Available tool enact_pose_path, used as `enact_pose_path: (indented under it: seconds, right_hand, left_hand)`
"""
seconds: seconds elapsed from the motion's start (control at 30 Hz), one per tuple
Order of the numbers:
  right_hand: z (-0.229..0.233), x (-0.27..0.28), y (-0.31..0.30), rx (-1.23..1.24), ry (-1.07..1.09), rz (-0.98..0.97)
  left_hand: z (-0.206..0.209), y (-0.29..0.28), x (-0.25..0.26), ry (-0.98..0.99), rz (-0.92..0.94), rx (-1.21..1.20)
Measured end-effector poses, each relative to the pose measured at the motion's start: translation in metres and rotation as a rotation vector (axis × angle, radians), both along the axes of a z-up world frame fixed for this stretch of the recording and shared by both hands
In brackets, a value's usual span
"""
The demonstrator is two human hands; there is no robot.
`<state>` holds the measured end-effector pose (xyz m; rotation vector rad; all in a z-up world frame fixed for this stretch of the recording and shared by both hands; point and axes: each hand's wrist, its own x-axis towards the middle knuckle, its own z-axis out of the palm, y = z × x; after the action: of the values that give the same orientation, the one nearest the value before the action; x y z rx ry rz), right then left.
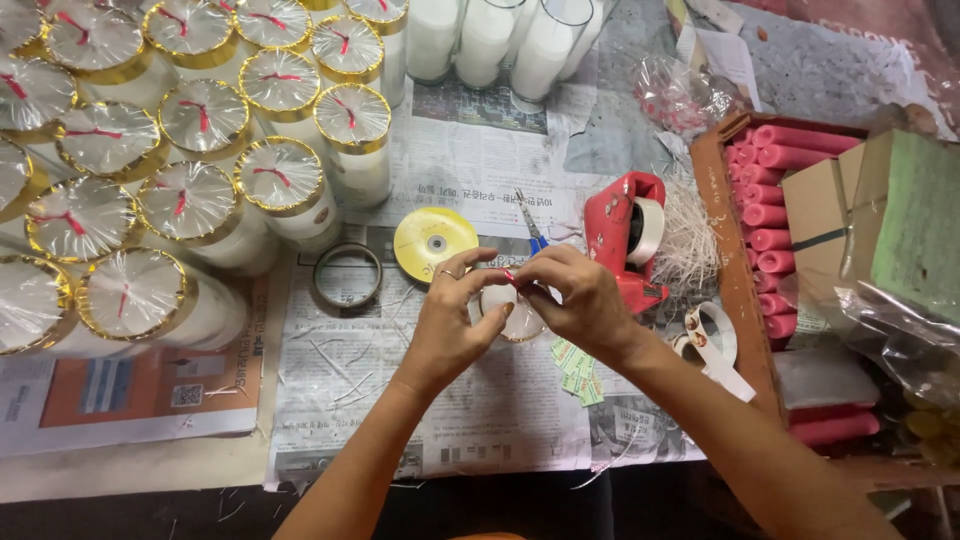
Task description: Applying labels, gold decorative tape, and lids to glass candles at a production station.
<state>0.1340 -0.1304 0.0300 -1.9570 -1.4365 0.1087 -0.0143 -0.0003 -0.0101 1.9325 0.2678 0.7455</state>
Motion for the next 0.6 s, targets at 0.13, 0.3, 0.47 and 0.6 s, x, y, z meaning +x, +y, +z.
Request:
enact_pose_path:
  seconds: [0.13,0.3,0.47,0.6]
  right_hand:
    - [0.001,-0.008,-0.005,0.130,0.105,-0.065]
    - [-0.007,-0.004,-0.010,0.118,0.337,-0.109]
    - [-0.020,0.022,-0.007,0.025,0.633,-0.096]
    - [-0.020,0.010,0.008,0.016,0.569,-0.123]
  left_hand:
    - [-0.008,0.005,0.009,-0.015,-0.163,-0.211]
    - [-0.021,0.008,0.019,-0.025,-0.199,-0.341]
    - [-0.007,-0.002,0.016,-0.005,0.029,0.171]
    - [0.003,-0.004,0.019,-0.019,0.133,0.627]
